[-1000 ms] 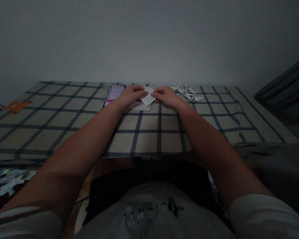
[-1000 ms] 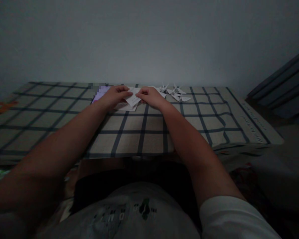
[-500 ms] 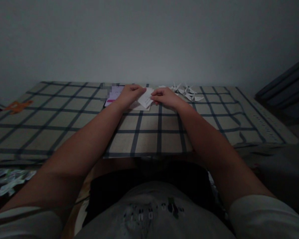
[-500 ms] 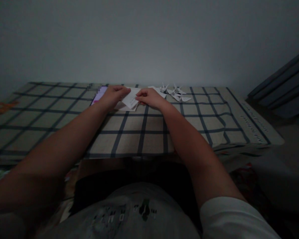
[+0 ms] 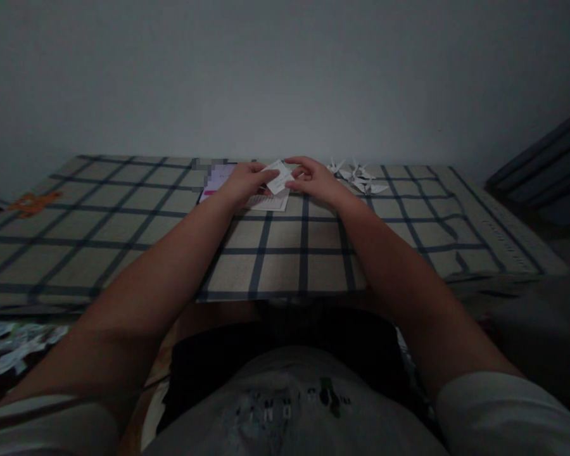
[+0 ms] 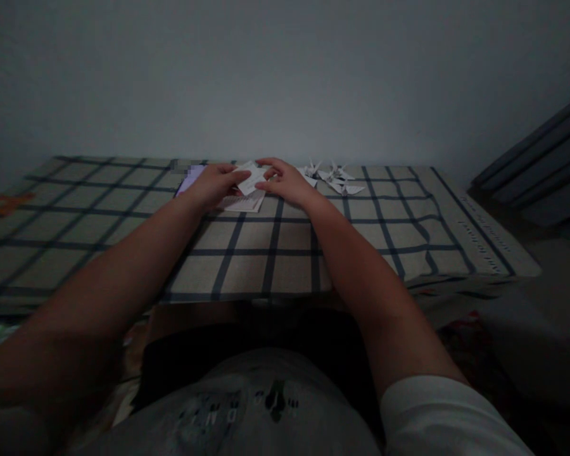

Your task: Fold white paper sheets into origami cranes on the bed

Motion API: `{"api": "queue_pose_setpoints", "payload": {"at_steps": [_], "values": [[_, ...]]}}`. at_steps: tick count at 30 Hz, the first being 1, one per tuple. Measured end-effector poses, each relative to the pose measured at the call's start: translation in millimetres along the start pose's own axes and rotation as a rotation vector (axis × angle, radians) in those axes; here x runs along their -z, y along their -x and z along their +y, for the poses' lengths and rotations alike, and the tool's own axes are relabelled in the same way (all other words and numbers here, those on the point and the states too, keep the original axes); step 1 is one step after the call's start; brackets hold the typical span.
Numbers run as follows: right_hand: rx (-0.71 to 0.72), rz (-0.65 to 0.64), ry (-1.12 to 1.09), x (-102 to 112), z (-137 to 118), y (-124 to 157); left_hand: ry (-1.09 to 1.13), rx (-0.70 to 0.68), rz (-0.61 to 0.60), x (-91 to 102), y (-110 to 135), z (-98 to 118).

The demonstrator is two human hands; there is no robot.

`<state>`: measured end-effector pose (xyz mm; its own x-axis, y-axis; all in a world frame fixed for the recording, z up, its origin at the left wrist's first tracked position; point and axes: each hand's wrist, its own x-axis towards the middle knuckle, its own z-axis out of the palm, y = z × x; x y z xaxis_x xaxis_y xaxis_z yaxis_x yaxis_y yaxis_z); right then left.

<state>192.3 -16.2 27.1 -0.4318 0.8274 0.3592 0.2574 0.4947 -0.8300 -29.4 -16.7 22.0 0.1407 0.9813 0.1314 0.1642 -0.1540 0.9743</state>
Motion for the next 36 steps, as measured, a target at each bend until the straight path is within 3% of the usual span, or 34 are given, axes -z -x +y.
{"api": "queue_pose_setpoints", "payload": {"at_steps": [6, 14, 22, 36], "values": [[0.060, 0.005, 0.172, 0, -5, 4, 0.051, 0.014, -0.063, -2.8, -3, -4], [0.059, 0.011, 0.185, 1, 1, 1, 0.209, 0.110, -0.071, -7.4, 0, 4], [0.053, 0.013, 0.269, 3, -7, 5, 0.192, 0.157, -0.108, -12.5, 9, 16], [0.007, 0.028, 0.159, 0, -9, 6, 0.280, 0.198, -0.107, -16.0, 14, 23]]}}
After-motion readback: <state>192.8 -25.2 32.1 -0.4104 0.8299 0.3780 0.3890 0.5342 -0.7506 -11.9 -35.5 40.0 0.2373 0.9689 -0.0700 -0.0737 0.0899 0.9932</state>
